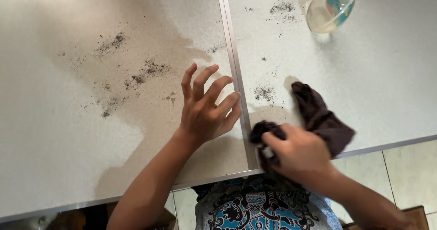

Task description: The person wipes a table by hand with a cloth after spraying liquid from a bottle onto the surface.

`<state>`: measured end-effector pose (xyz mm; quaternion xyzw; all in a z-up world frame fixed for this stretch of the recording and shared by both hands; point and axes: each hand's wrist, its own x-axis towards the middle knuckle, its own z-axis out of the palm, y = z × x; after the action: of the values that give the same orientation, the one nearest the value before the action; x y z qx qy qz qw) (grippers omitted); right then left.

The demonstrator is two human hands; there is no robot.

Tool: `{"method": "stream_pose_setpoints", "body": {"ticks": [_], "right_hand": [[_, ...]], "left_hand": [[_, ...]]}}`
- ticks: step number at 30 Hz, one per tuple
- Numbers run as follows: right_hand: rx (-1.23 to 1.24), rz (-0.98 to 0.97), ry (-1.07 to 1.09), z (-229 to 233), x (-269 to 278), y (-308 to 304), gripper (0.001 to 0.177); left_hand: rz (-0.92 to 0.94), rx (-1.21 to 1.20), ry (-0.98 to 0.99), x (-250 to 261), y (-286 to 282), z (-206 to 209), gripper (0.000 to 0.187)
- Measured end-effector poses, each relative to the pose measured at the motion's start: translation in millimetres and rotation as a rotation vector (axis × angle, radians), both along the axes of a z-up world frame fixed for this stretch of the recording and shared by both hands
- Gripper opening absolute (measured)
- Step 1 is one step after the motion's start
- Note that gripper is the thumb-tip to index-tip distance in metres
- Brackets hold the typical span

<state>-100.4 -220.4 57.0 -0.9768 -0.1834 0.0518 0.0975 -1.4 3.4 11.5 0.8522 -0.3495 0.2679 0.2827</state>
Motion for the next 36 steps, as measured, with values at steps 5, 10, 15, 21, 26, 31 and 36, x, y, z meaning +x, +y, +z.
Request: {"method": "stream_pose_setpoints", "body": {"ticks": [5,10,15,21,26,31,36], "right_hand": [[-0.138,-0.115,-0.03,-6,1,-52,0.029],[-0.005,-0.084,-0.105,-13,0,-85,0.032],[0.055,-0.278,-0.284,-1,4,-137,0.031],[-0.368,-0.484,-0.486,7,10,-198,0.024],[-0.506,-0.556,-0.479,-29,13,-208,0.033],[-0.458,-0.569,-0.484,-55,-6,-213,0.031],[-0.3,-0.482,-0.491,-48,-11,-174,0.034]], "left_hand": [[-0.003,0.022,0.004,-1,-2,-5,0.01],[-0.018,0.015,0.012,-2,-4,-10,0.011],[-0.017,-0.001,0.021,3,-2,-10,0.011],[-0.012,0.004,0.014,1,-1,-7,0.008],[-0.006,0.019,0.009,1,-4,-8,0.007],[-0.012,0.02,0.013,-1,-6,-10,0.008],[-0.014,0.014,0.008,-1,-7,-11,0.008]]}}
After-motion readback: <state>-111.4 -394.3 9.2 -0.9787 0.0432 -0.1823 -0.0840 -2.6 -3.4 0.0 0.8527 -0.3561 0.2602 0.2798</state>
